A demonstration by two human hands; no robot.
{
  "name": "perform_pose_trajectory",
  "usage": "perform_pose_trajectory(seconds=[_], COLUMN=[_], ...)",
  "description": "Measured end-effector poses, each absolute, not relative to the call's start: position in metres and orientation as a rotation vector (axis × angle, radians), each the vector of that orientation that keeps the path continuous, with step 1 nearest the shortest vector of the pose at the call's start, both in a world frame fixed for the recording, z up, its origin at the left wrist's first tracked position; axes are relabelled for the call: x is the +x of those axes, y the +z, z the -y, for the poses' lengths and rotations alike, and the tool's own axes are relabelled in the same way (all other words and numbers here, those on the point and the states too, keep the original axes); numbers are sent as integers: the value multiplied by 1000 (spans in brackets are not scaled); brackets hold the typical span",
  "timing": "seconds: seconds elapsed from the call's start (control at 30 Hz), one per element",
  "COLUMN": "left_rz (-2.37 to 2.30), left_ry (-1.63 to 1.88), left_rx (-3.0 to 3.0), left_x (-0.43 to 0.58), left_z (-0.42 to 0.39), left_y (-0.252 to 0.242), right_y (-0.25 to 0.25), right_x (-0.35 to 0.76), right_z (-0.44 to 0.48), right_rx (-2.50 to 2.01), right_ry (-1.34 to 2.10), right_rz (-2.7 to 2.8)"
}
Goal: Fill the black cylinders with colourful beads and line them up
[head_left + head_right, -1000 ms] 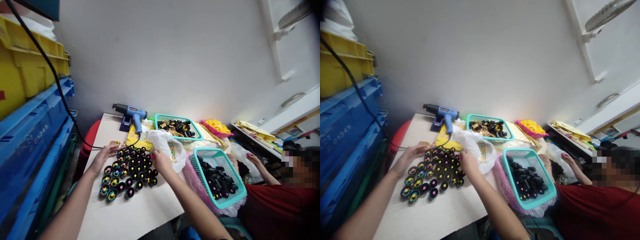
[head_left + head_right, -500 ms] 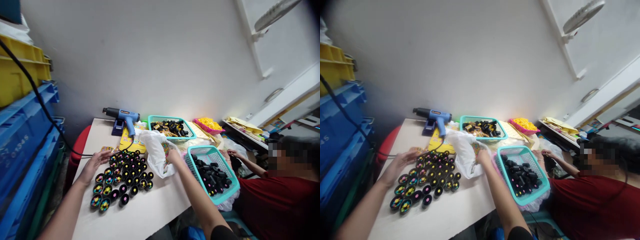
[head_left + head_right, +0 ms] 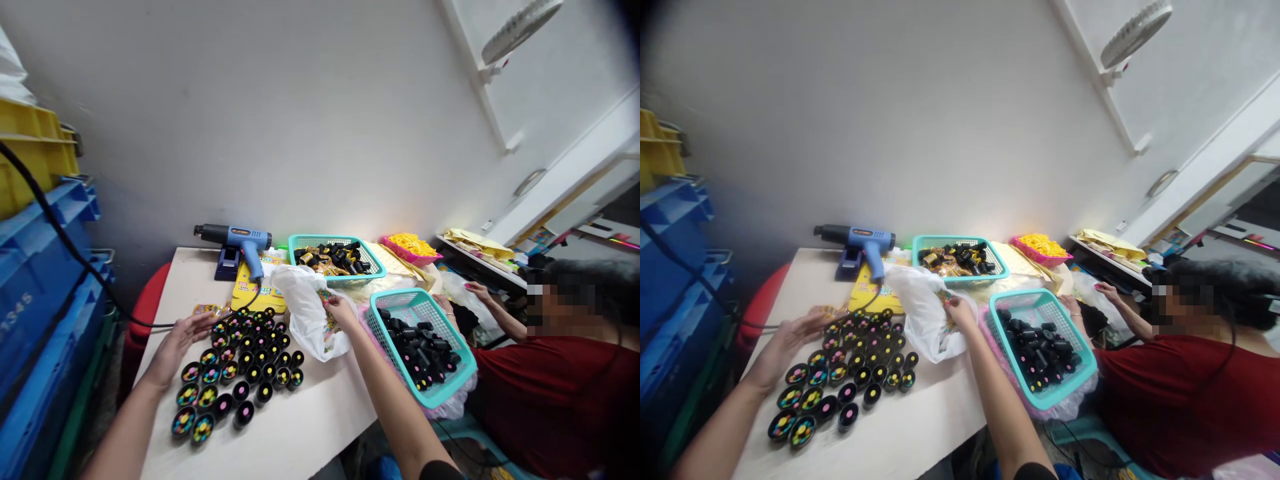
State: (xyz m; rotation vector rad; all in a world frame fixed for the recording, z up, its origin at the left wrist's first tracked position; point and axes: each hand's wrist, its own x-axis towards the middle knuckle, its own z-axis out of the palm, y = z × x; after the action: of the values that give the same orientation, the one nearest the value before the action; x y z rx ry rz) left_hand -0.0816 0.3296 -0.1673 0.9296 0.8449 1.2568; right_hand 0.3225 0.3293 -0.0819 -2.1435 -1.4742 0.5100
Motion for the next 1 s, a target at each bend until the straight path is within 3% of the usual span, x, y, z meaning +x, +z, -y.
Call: perform_pose_trajectory(seconds=[0.33, 0.57, 1.0], left_rz=[-862, -865, -839], left_ry=[1247, 1265, 1279], left_rx=[951, 974, 995], left_x=[-82, -81, -79], left_z=[-329, -327, -323], left_y=[-167, -165, -162], right_y=[-46, -66, -63], right_x=[295, 234, 187], right_z=[-285, -267, -262], right_rx=[-1700, -1756, -1952], right_ry=[562, 635, 107], right_rz=[1542, 1762, 2290])
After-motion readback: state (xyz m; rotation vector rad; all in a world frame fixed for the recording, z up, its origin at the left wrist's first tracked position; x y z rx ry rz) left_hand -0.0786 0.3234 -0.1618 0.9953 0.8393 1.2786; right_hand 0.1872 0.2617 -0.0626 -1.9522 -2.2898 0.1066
